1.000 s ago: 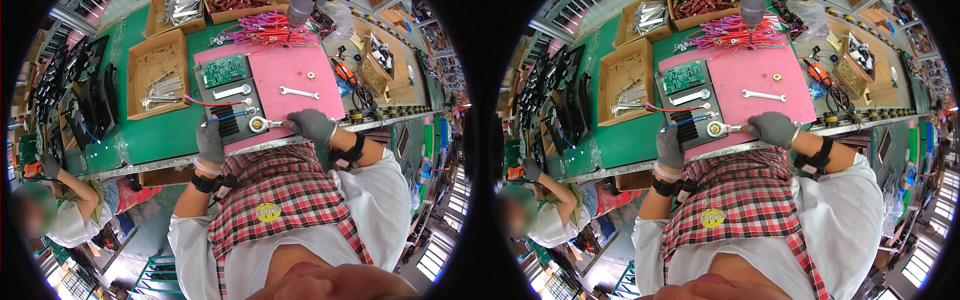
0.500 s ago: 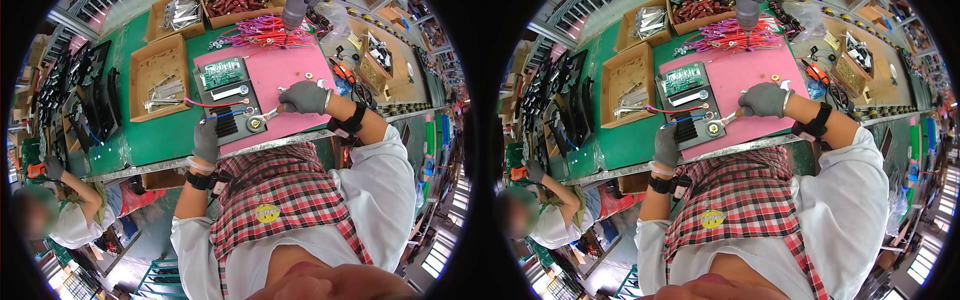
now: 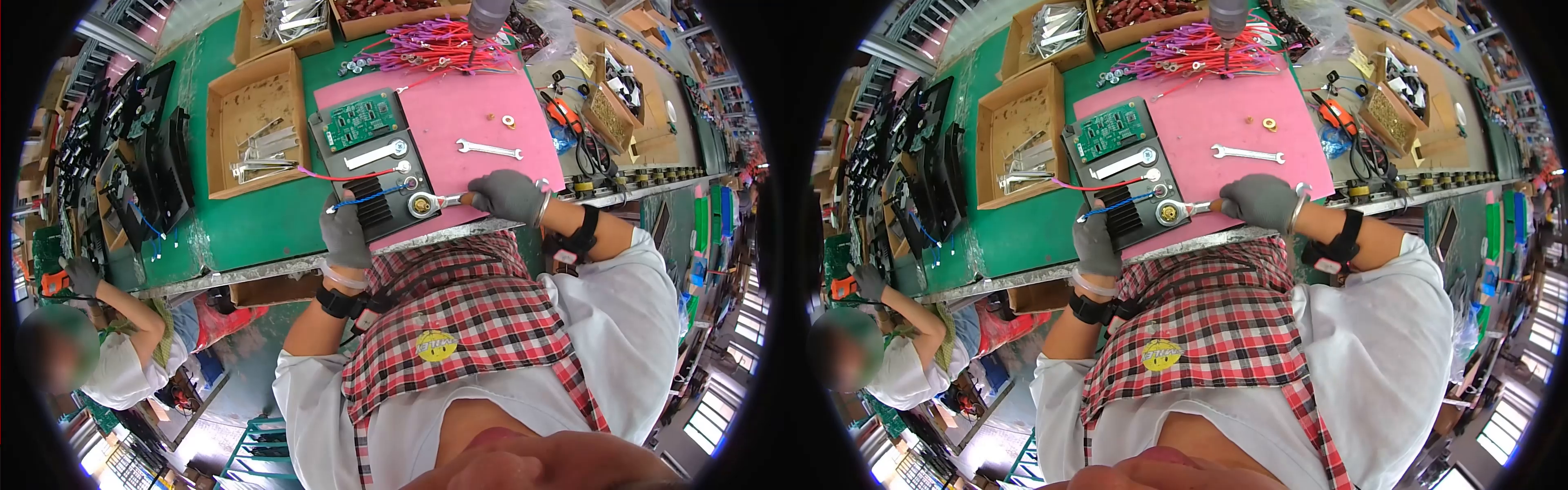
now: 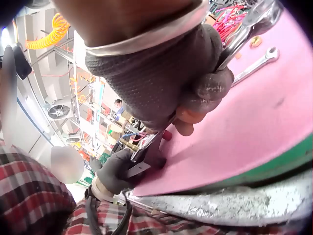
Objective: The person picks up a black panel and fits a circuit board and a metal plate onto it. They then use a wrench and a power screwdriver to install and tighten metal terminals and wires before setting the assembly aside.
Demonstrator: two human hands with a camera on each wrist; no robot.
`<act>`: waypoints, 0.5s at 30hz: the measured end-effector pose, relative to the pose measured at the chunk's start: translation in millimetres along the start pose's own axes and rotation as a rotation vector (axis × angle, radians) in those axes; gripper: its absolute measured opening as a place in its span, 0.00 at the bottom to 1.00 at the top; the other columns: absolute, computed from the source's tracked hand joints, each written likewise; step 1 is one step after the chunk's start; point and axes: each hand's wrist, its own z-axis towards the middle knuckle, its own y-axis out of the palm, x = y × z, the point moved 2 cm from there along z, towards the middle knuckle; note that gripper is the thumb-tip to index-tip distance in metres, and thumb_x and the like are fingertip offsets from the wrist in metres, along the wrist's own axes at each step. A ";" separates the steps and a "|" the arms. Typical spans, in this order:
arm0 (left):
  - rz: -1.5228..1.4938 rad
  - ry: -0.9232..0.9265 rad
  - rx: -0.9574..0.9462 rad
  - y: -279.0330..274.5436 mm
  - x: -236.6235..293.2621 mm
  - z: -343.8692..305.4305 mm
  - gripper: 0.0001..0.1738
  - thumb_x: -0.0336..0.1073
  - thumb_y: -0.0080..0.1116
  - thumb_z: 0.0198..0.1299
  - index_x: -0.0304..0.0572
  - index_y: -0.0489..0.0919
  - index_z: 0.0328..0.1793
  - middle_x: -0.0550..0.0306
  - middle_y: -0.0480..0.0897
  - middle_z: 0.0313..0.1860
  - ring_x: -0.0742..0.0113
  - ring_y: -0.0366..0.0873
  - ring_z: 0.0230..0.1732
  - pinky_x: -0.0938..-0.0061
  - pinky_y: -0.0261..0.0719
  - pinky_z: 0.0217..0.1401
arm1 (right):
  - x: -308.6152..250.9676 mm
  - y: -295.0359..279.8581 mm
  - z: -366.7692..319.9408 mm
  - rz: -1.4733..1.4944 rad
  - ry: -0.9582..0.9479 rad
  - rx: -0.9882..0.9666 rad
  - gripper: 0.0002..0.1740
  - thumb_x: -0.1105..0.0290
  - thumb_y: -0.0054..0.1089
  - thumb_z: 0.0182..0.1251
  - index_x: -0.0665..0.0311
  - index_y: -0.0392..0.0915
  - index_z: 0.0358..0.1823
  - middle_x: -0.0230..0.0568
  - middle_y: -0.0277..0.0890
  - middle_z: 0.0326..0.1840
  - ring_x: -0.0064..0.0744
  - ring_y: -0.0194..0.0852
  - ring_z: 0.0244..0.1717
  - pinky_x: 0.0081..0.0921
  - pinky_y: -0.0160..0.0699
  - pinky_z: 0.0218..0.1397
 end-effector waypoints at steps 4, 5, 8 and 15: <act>0.042 0.010 -0.076 -5.9 -3.9 3.0 0.11 0.35 0.48 0.62 0.36 0.71 0.47 0.55 0.78 0.34 0.66 0.78 0.32 0.72 0.81 0.33 | -3.6 24.1 -14.1 0.089 0.061 0.099 0.19 0.53 0.42 0.67 0.61 0.76 0.37 0.50 0.74 0.24 0.52 0.73 0.30 0.45 0.69 0.34; 0.042 0.019 -0.050 -6.6 -4.2 3.5 0.10 0.34 0.48 0.62 0.35 0.71 0.45 0.56 0.77 0.33 0.68 0.77 0.30 0.73 0.79 0.31 | -4.8 24.0 -14.2 0.093 0.055 0.104 0.19 0.53 0.43 0.66 0.61 0.75 0.36 0.50 0.74 0.24 0.52 0.73 0.30 0.45 0.70 0.34; 0.058 0.043 -0.004 -6.6 -5.2 6.3 0.07 0.33 0.49 0.62 0.35 0.72 0.40 0.57 0.76 0.30 0.72 0.73 0.28 0.74 0.75 0.29 | -7.3 19.9 -17.9 0.088 0.017 0.155 0.19 0.52 0.46 0.65 0.61 0.75 0.35 0.49 0.74 0.24 0.52 0.73 0.30 0.44 0.70 0.34; 0.100 -0.003 -0.144 -16.3 -10.4 -1.4 0.09 0.36 0.47 0.64 0.37 0.70 0.42 0.54 0.78 0.32 0.67 0.79 0.30 0.74 0.80 0.30 | 7.6 -34.1 -42.4 0.273 -0.013 0.499 0.14 0.59 0.58 0.56 0.58 0.69 0.38 0.45 0.73 0.24 0.46 0.74 0.27 0.38 0.69 0.30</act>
